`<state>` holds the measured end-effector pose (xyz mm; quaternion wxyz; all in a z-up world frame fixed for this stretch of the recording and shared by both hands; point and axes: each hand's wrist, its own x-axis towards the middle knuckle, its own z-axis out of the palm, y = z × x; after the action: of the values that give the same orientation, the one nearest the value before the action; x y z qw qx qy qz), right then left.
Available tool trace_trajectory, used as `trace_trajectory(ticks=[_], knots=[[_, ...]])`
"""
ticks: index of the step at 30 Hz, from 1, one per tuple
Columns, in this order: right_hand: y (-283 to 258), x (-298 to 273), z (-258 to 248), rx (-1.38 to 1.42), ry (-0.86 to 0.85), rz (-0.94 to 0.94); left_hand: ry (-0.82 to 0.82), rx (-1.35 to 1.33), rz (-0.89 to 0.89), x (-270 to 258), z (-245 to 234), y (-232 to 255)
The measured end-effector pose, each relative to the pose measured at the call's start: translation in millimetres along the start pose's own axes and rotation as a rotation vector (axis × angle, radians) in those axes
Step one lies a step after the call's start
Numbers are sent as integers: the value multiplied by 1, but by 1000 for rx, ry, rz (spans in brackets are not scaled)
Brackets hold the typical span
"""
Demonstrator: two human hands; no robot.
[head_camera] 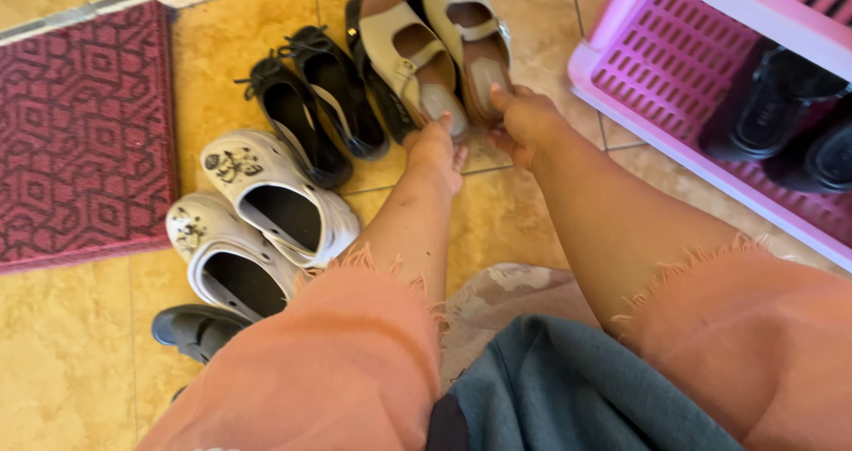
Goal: The person assembles a pink plastic shoe rack by inserting cylindrical legs into the corners of the trays and stacking the trays. Then the person places several pairs of shoes onto the completed rack.
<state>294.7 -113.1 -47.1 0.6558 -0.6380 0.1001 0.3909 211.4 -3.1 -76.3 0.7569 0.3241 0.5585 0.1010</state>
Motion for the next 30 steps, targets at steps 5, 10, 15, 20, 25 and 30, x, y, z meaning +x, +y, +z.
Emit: trace_trajectory(ticks=[5, 10, 15, 20, 25, 30], knots=[[9, -4, 10, 176, 66, 35, 42, 43, -15, -10, -3, 6], [19, -16, -10, 211, 11, -3, -98, 0, 65, -17, -19, -14], [39, -63, -48, 262, -92, -39, -300, 133, 136, -58, -51, -46], [77, -134, -93, 391, -69, -65, -373, 450, 185, -116, -66, -62], [84, -168, -138, 416, 164, -97, -442, 952, 529, -146, -42, -73], [56, -158, -174, 430, 299, -180, -487, 958, 682, -151, 11, -81]])
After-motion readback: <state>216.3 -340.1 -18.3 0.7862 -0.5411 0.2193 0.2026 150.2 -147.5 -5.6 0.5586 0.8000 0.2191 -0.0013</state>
